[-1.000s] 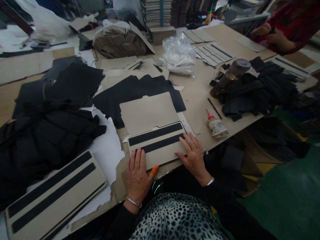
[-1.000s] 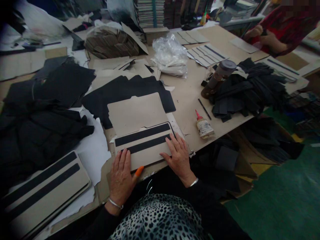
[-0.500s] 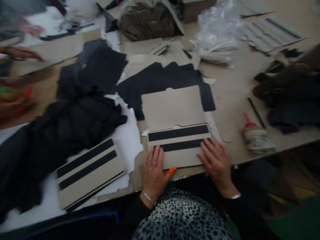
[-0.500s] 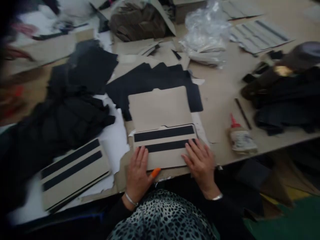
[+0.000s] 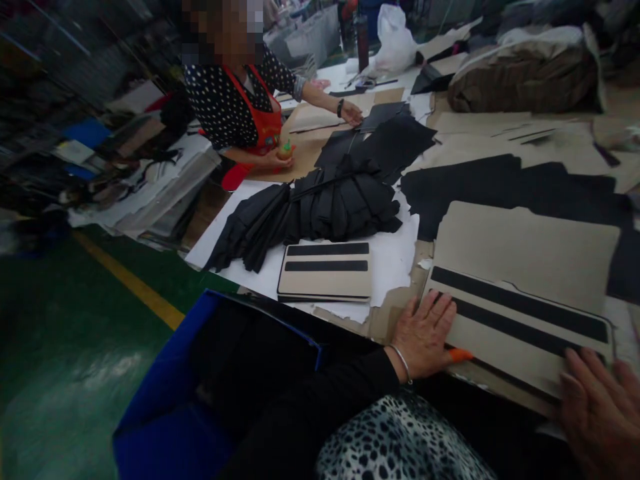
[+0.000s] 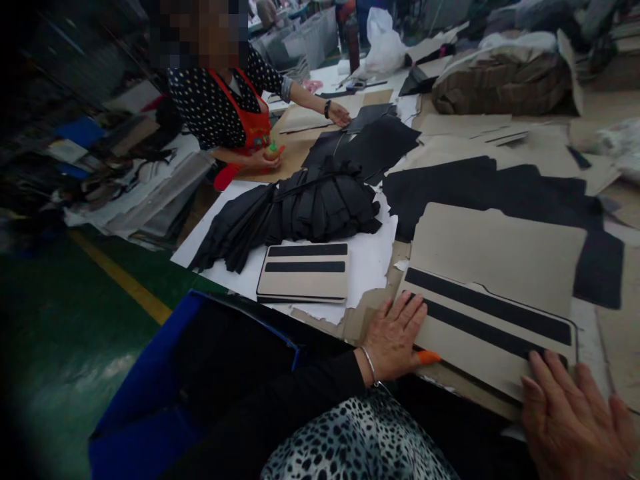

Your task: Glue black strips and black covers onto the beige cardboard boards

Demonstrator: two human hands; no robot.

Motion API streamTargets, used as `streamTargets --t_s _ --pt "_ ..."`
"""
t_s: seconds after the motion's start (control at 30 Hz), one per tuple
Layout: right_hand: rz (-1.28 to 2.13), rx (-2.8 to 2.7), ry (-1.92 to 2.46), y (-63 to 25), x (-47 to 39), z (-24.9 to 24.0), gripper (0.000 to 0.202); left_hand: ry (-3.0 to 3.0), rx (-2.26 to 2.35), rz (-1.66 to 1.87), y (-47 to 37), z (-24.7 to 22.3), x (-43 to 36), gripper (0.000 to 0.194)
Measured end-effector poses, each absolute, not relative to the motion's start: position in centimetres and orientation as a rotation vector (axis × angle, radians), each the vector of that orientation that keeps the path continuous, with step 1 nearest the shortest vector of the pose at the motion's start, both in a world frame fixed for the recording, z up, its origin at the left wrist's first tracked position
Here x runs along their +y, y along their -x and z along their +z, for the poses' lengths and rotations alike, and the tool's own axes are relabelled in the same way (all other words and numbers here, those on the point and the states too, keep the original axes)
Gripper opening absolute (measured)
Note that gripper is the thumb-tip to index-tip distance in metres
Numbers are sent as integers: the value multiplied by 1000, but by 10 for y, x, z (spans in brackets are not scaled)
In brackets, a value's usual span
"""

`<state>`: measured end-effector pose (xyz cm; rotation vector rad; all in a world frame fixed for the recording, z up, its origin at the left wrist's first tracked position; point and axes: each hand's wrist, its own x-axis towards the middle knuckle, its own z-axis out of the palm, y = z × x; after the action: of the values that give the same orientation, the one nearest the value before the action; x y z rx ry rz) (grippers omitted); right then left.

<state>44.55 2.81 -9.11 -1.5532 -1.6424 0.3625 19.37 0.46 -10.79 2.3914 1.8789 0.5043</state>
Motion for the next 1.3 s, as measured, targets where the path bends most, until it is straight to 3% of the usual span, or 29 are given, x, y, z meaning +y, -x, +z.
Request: streamTargets --t_s 0.1,0.17,0.27,0.4,0.5,0.63,0.77,0.9,1.3 --pt "95 -1815 1433 -433 28 -80 48 -2384 1894 574 -194 -113 4 87" --pt "92 -1813 1393 -407 29 -65 48 -2364 1893 638 -195 -115 4 90" --pt "348 -1861 1321 -345 30 -40 47 -2324 1881 767 -193 -110 1 94" --pt "837 -1835 1118 -261 33 -33 41 -2271 1916 898 -160 -99 -25 79" --pt "1129 -1782 1095 -218 37 -57 49 -2144 2172 1012 -101 -98 -61 64" --pt "1273 -1733 1201 -185 44 -104 70 -1670 2718 1136 1 -102 -107 56" --pt "1298 -1733 1276 -170 50 -131 77 -1252 2895 1085 71 -112 -123 51" --pt "1178 -1797 1316 -166 54 -139 78 -1129 2860 1029 88 -124 -116 52" --pt "1097 -1890 1163 -160 49 -126 55 -1058 2800 1224 96 -127 -106 48"
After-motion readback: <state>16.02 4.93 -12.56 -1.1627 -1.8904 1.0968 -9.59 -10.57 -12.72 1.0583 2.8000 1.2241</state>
